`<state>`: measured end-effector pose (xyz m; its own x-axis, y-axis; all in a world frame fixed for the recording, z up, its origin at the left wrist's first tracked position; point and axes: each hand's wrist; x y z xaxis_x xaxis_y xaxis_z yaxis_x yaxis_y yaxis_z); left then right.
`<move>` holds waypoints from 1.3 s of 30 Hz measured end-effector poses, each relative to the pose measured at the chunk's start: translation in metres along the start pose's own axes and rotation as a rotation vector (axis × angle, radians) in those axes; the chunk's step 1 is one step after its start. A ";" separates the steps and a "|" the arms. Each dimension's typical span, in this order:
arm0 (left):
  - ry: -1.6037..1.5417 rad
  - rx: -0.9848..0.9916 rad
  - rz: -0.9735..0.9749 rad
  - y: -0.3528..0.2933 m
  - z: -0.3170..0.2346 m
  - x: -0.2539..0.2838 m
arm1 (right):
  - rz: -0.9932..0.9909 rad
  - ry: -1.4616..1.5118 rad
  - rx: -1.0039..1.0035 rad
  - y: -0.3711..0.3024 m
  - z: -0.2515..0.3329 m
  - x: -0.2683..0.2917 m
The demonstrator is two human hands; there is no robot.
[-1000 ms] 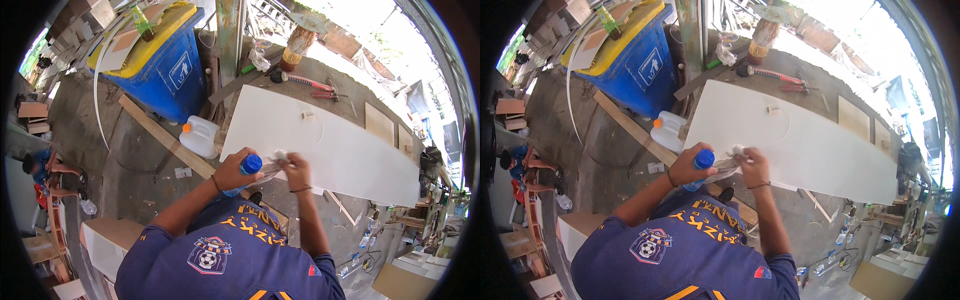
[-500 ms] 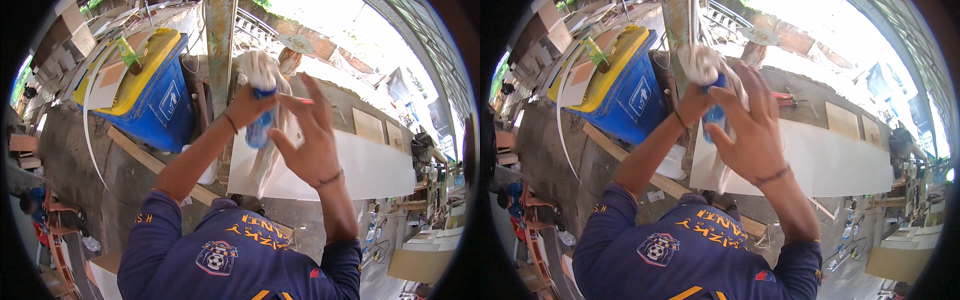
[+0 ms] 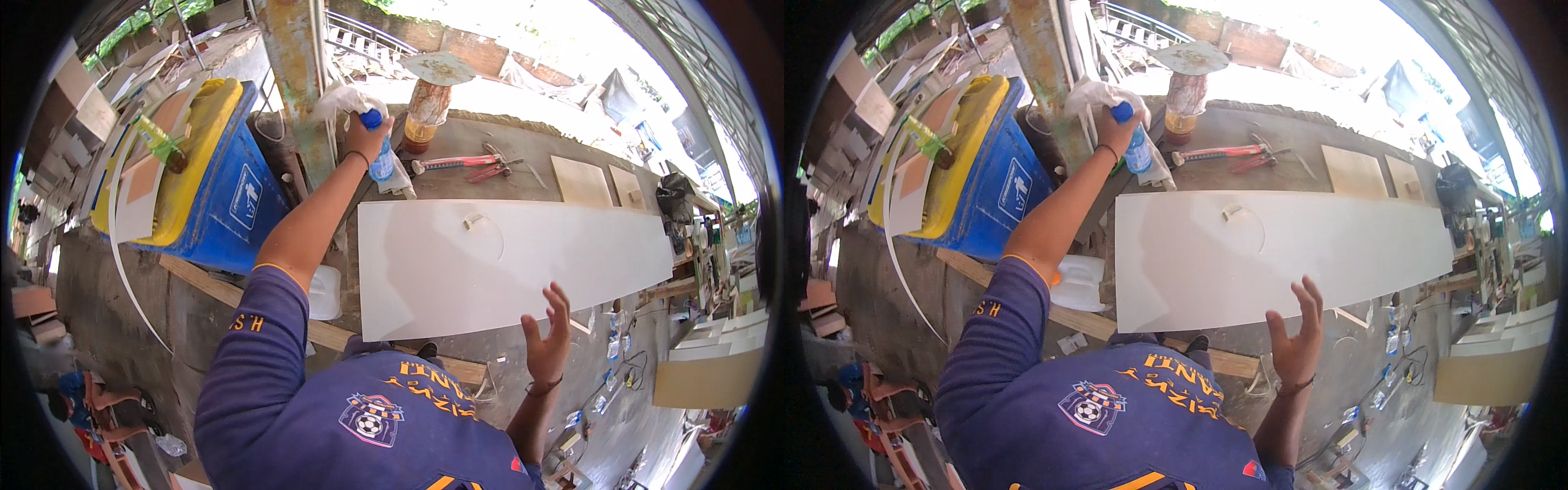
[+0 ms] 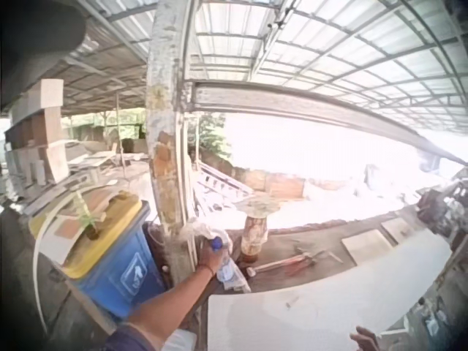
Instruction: The person wipes a white wooden panel with a cloth, applies a liquid from a blue bottle, and uses a small tool to scrape the surface of the panel.
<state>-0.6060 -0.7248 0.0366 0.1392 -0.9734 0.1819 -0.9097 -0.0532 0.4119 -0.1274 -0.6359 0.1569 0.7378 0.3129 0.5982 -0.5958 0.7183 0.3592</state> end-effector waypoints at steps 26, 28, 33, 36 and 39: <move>-0.051 0.064 0.114 -0.045 0.025 0.001 | 0.017 -0.151 -0.126 -0.022 -0.063 -0.003; -0.059 0.018 0.086 -0.042 0.030 -0.001 | 0.034 -0.151 -0.098 -0.021 -0.062 -0.005; -0.093 -0.051 0.086 -0.039 0.032 -0.011 | 0.018 -0.145 -0.098 -0.021 -0.057 -0.005; -0.032 -0.038 0.127 -0.036 0.030 -0.018 | 0.001 -0.151 -0.103 -0.028 -0.060 -0.002; -0.012 -0.008 0.142 -0.041 0.027 -0.021 | 0.000 -0.142 -0.154 -0.036 -0.062 -0.002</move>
<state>-0.5820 -0.7082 -0.0088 0.0045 -0.9736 0.2281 -0.9169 0.0870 0.3896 -0.0877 -0.6232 0.0985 0.6792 0.2302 0.6970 -0.5326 0.8079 0.2522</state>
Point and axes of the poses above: each hand's wrist, its own y-axis towards the middle knuckle, its own x-axis out of the back of the hand, z = x × y, and after that the axes turned 10 degrees about -z, right-handed
